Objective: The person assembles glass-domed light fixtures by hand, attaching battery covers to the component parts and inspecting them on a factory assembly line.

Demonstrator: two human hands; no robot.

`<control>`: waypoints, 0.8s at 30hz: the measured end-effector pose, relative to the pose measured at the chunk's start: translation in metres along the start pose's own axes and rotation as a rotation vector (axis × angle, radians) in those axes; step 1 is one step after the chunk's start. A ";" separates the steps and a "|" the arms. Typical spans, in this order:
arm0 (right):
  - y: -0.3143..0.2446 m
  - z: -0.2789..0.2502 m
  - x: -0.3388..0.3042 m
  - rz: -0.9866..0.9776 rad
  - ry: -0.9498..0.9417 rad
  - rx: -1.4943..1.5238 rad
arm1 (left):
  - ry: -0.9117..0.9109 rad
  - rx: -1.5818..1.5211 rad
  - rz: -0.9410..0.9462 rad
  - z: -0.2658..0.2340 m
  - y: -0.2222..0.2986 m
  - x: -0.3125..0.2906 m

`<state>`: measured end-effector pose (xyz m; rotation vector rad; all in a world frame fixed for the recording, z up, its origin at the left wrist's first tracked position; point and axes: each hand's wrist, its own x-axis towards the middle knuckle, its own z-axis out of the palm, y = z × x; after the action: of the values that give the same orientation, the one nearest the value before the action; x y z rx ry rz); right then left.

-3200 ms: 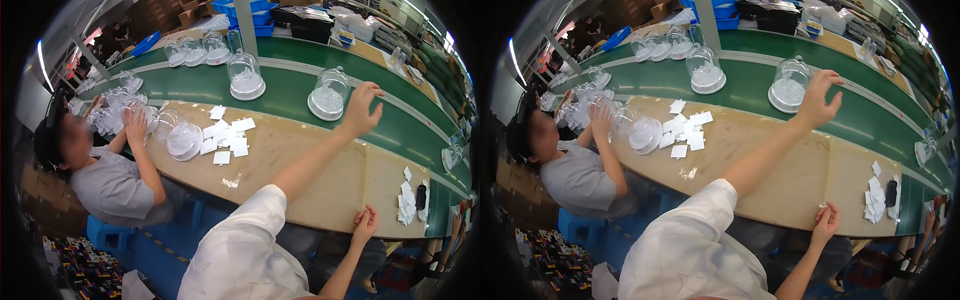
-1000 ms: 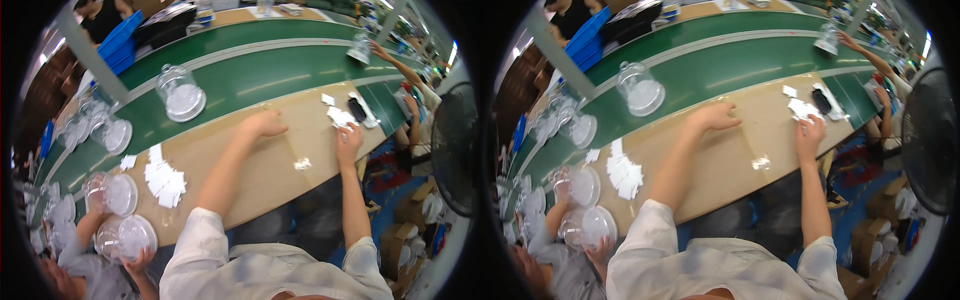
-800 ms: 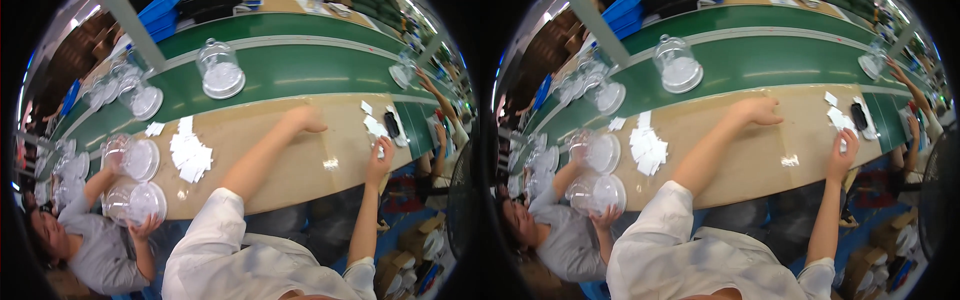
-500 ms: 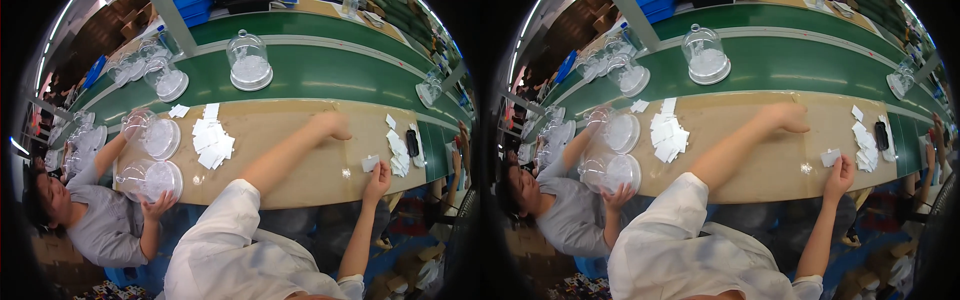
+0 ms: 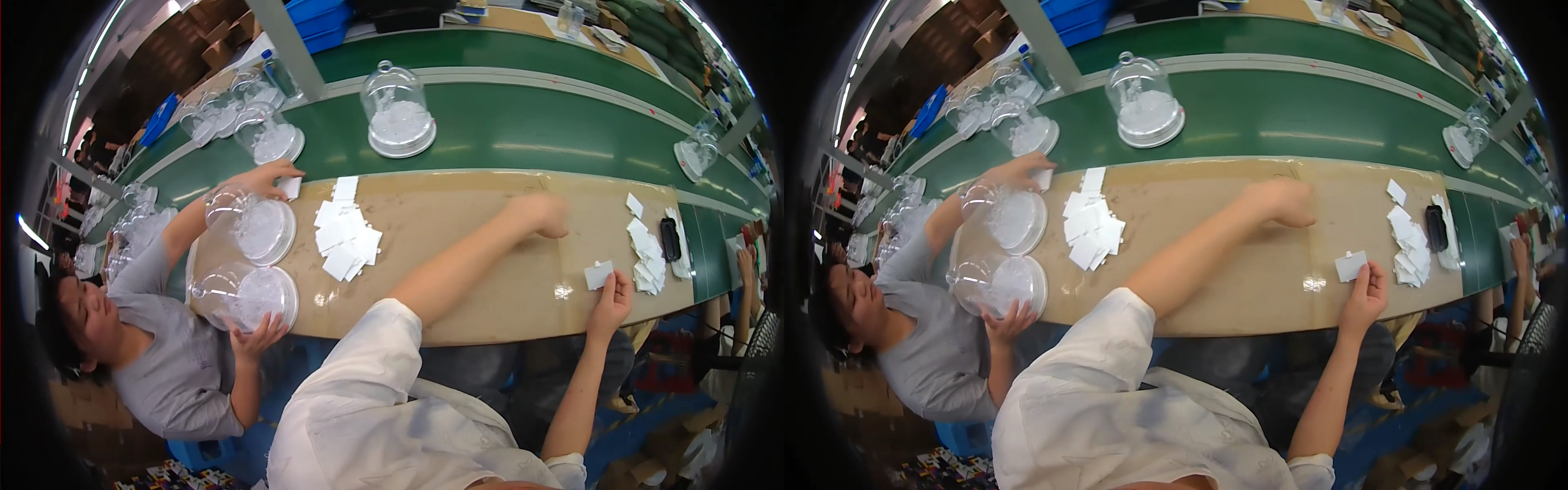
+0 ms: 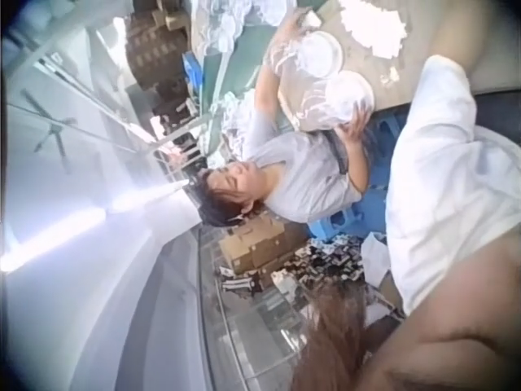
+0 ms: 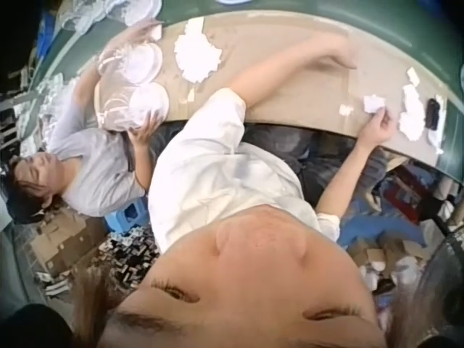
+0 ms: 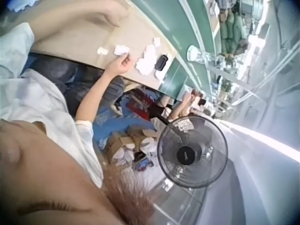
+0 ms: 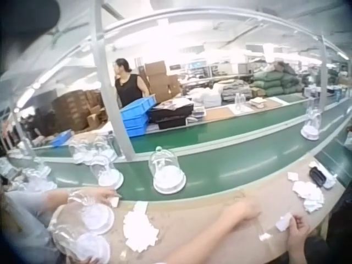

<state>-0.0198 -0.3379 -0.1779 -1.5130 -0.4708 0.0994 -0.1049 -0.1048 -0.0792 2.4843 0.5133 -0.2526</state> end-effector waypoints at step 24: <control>-0.007 0.007 -0.002 0.075 0.012 0.107 | 0.036 0.038 0.005 0.000 -0.009 0.003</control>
<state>-0.0254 -0.3326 -0.1715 -1.4261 -0.3934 0.1719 -0.1062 -0.0973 -0.0847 2.5309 0.5222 -0.2176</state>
